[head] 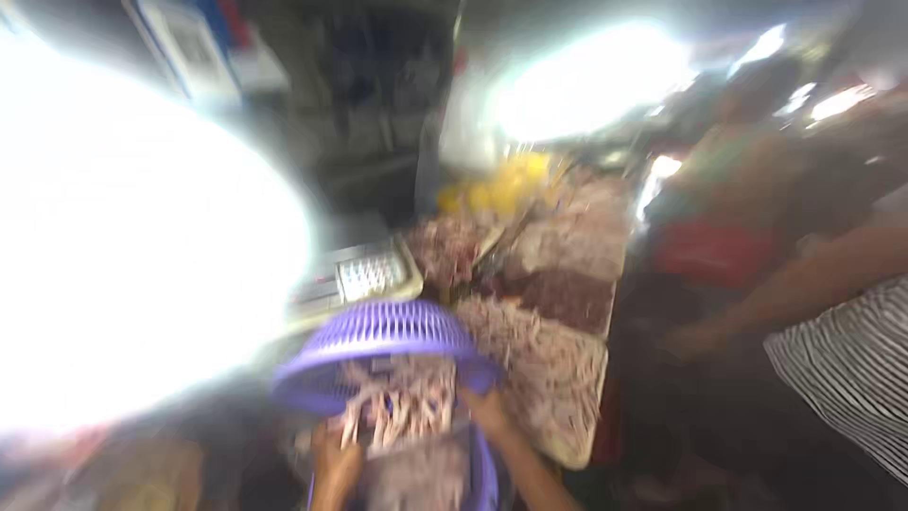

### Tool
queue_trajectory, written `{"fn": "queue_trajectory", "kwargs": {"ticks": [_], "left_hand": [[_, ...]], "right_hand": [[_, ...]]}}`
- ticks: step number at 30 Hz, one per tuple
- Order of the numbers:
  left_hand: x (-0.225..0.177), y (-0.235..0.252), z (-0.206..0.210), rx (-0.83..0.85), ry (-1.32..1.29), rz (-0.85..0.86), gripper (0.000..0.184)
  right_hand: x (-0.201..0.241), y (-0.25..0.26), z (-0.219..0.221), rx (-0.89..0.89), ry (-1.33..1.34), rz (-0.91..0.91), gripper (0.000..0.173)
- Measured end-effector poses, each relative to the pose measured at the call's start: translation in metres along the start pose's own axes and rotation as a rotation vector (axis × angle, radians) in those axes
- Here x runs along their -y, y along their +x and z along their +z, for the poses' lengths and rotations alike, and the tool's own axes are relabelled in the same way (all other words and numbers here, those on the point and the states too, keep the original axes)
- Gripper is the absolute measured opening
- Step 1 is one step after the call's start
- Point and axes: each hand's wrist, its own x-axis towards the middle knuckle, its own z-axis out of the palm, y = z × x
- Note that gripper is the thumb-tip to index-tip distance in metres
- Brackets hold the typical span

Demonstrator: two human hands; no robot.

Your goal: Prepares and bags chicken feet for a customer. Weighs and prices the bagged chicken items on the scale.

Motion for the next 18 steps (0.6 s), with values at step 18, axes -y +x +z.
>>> {"fn": "queue_trajectory", "kwargs": {"ticks": [18], "left_hand": [[-0.034, 0.011, -0.029, -0.049, -0.139, -0.028, 0.053]], "right_hand": [[0.060, 0.013, 0.022, -0.024, 0.083, -0.112, 0.042]]}}
